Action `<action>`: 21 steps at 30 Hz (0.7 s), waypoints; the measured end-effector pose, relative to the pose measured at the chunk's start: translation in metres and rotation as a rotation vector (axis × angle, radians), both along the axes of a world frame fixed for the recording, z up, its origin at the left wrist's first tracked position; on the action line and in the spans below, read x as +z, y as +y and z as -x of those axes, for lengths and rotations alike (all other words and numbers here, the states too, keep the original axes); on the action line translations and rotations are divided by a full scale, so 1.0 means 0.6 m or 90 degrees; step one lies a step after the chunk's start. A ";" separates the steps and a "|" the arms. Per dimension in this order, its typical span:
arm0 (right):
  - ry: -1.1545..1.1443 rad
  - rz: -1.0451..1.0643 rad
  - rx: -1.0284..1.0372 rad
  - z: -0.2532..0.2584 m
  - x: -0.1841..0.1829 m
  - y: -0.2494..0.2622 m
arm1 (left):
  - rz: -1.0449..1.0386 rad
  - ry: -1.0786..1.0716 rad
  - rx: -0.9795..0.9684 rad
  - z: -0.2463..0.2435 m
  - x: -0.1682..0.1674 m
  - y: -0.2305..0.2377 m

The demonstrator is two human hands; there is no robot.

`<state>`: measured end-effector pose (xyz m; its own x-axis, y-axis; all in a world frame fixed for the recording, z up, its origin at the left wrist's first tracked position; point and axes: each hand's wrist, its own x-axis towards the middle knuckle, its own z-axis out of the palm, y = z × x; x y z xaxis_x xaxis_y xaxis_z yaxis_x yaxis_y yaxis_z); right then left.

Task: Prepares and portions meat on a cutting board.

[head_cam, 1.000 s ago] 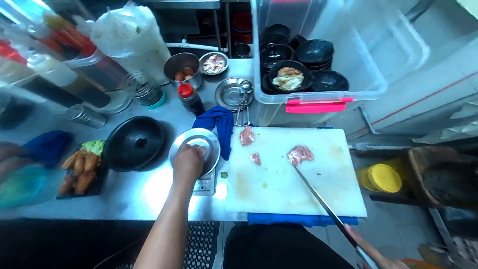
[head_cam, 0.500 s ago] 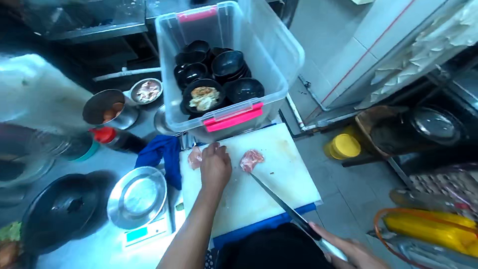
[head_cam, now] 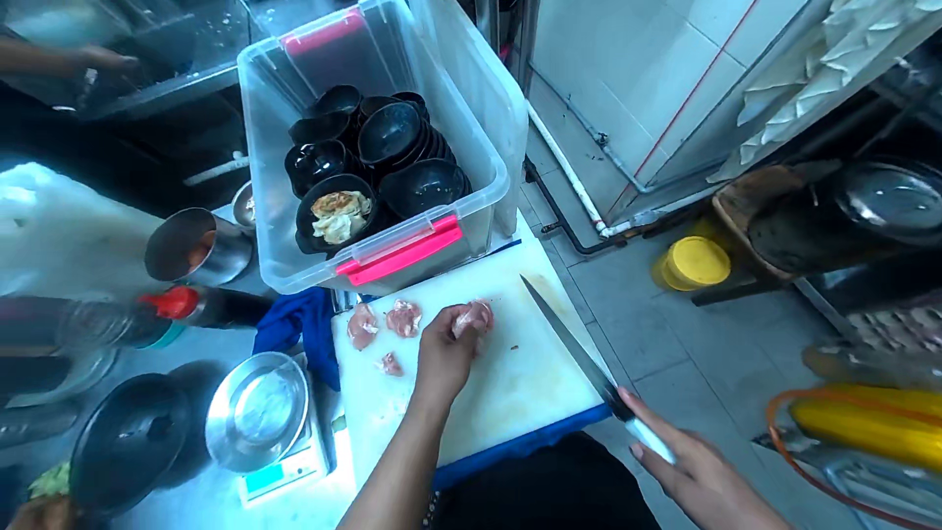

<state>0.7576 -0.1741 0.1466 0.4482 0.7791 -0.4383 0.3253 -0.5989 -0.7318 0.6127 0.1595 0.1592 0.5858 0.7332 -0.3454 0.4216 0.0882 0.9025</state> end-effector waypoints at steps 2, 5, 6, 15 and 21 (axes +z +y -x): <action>-0.029 -0.034 0.022 -0.002 -0.007 0.009 | 0.022 0.008 0.041 0.026 0.004 -0.001; -0.058 -0.038 0.103 0.004 0.006 0.035 | -0.011 0.218 0.035 0.086 -0.032 -0.007; -0.060 -0.028 0.139 0.009 0.018 0.048 | -0.056 0.276 0.030 0.105 -0.038 -0.014; -0.118 -0.012 0.207 0.057 0.027 0.114 | -0.508 0.314 -0.044 0.109 -0.101 -0.044; -0.138 0.017 0.211 0.064 0.049 0.112 | -0.497 0.288 -0.054 0.092 -0.114 -0.034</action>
